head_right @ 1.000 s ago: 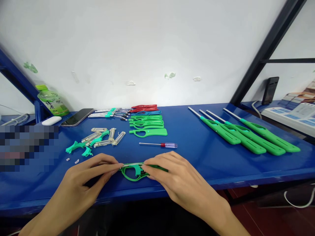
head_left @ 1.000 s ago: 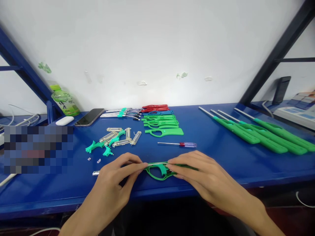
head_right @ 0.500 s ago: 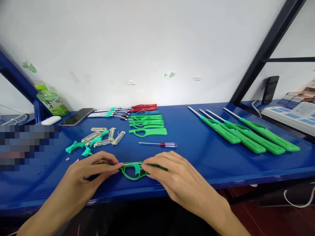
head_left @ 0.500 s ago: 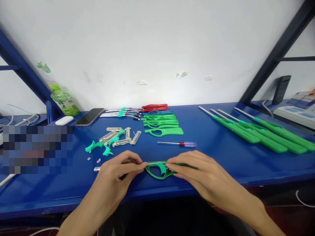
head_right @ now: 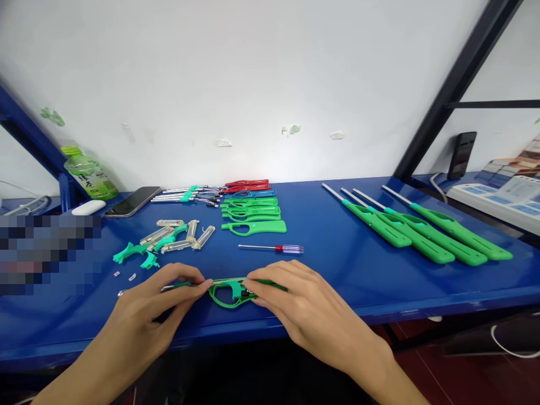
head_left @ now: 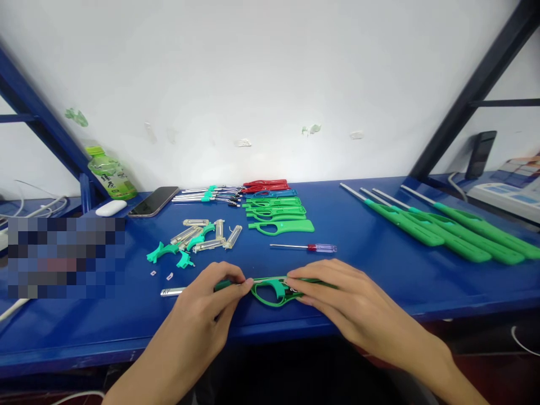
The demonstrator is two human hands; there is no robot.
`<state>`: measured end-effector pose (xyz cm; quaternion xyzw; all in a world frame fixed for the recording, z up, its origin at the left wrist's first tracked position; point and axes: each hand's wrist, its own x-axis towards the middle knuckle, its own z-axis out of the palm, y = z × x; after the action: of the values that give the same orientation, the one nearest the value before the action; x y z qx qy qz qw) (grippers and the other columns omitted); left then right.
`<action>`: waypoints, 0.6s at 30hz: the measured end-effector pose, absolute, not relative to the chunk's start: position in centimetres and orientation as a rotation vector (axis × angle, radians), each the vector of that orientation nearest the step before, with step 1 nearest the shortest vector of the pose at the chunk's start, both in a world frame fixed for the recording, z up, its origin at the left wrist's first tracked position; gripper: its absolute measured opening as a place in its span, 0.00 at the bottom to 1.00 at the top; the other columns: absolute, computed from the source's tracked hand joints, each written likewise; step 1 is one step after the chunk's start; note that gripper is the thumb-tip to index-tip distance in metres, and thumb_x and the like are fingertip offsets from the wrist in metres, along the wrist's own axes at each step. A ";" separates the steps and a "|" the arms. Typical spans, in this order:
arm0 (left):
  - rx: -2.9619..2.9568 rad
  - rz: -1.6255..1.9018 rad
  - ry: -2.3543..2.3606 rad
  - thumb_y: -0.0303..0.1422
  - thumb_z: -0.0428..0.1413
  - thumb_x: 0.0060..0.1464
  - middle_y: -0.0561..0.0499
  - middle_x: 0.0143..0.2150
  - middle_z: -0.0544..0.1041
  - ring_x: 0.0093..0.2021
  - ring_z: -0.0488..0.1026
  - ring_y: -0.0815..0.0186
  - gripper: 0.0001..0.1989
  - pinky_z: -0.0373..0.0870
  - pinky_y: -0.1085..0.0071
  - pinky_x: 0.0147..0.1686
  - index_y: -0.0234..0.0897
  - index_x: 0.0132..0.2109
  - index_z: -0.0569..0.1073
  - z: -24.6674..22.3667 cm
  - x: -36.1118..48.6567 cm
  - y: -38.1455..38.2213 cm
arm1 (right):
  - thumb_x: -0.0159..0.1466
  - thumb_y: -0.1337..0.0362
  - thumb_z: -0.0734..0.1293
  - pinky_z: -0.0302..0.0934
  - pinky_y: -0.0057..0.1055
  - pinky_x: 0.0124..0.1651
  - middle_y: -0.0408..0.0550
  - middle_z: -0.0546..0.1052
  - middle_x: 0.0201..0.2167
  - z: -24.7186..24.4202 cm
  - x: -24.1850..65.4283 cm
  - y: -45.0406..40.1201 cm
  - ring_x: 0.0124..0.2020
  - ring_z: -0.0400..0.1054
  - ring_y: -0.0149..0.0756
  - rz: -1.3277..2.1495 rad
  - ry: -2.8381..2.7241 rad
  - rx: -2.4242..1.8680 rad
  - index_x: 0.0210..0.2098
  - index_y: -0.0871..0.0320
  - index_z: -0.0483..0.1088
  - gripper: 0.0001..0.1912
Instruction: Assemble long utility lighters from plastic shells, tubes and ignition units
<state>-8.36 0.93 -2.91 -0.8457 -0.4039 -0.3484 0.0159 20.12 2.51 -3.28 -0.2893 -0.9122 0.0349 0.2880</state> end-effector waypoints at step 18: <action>-2.655 -0.839 -1.238 0.23 0.51 0.73 0.49 0.54 0.74 0.52 0.71 0.61 0.18 0.68 0.61 0.53 0.44 0.64 0.71 -3.3 -9.0 -0.4 | 0.78 0.61 0.65 0.57 0.36 0.67 0.39 0.75 0.63 -3.4 20.3 2.3 0.63 0.68 0.32 0.133 -2.402 -0.860 0.64 0.44 0.67 0.17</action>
<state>-8.97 -0.38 -3.28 -0.8703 -0.4059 -0.2751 0.0470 20.31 2.27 -3.36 -0.3224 -0.9000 0.0499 0.2892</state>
